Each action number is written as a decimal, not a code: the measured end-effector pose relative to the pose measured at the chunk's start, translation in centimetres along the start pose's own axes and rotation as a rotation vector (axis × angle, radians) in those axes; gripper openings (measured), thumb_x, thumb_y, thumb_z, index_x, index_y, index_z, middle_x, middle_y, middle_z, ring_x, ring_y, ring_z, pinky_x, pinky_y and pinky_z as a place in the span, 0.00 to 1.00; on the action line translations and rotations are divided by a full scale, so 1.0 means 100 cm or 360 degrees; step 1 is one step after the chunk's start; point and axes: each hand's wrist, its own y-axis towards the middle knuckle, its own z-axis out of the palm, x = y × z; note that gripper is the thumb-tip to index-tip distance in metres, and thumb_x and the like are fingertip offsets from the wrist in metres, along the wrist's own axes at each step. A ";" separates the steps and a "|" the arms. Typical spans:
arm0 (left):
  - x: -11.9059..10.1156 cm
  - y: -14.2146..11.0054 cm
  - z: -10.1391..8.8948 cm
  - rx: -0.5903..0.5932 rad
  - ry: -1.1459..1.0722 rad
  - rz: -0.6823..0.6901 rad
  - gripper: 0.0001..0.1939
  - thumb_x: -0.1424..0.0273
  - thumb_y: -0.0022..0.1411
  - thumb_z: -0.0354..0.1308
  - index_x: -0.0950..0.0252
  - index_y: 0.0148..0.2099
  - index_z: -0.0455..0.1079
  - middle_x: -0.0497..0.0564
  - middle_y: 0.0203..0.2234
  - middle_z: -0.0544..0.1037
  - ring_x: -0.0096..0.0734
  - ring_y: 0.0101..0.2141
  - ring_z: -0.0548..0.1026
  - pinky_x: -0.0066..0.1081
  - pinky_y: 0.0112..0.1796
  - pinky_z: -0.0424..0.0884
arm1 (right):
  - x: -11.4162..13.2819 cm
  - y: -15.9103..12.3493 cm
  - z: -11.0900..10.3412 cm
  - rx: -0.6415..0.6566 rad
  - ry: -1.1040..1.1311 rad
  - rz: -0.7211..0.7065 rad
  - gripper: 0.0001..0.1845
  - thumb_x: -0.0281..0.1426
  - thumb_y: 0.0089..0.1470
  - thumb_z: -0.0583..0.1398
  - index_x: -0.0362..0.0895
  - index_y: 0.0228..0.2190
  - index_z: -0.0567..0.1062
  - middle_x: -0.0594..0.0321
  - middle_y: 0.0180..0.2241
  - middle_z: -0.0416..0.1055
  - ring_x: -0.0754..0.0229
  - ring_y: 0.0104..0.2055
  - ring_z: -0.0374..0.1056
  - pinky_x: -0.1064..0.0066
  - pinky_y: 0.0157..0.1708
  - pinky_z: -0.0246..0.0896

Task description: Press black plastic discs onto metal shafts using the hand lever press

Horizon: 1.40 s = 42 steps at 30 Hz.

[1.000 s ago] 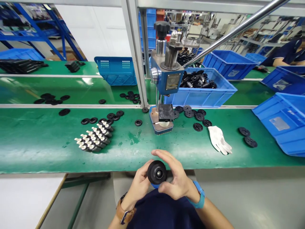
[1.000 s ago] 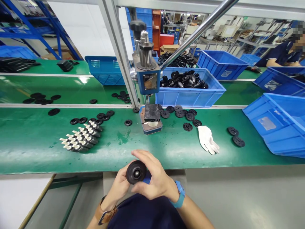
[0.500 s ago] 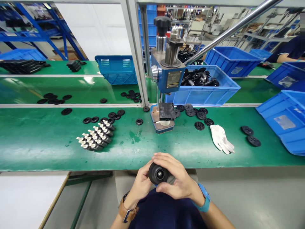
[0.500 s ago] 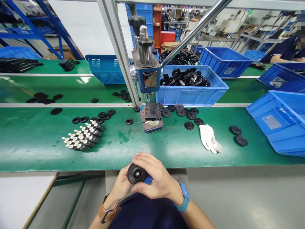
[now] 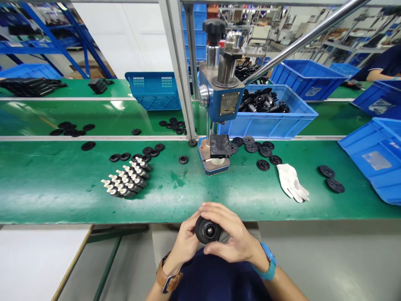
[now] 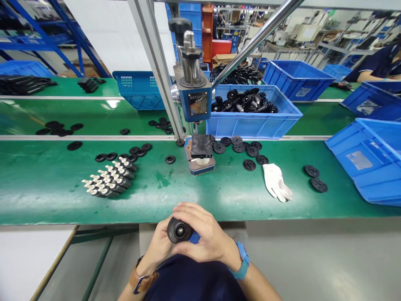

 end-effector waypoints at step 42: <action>0.003 -0.003 0.005 -0.0030 0.0038 -0.0040 0.14 0.57 0.62 0.68 0.64 0.36 0.81 0.55 0.34 0.81 0.40 0.35 0.77 0.39 0.45 0.76 | 0.000 -0.008 0.005 -0.0111 0.0042 0.0161 0.32 0.51 0.61 0.65 0.45 0.59 0.72 0.45 0.56 0.76 0.44 0.59 0.73 0.51 0.60 0.69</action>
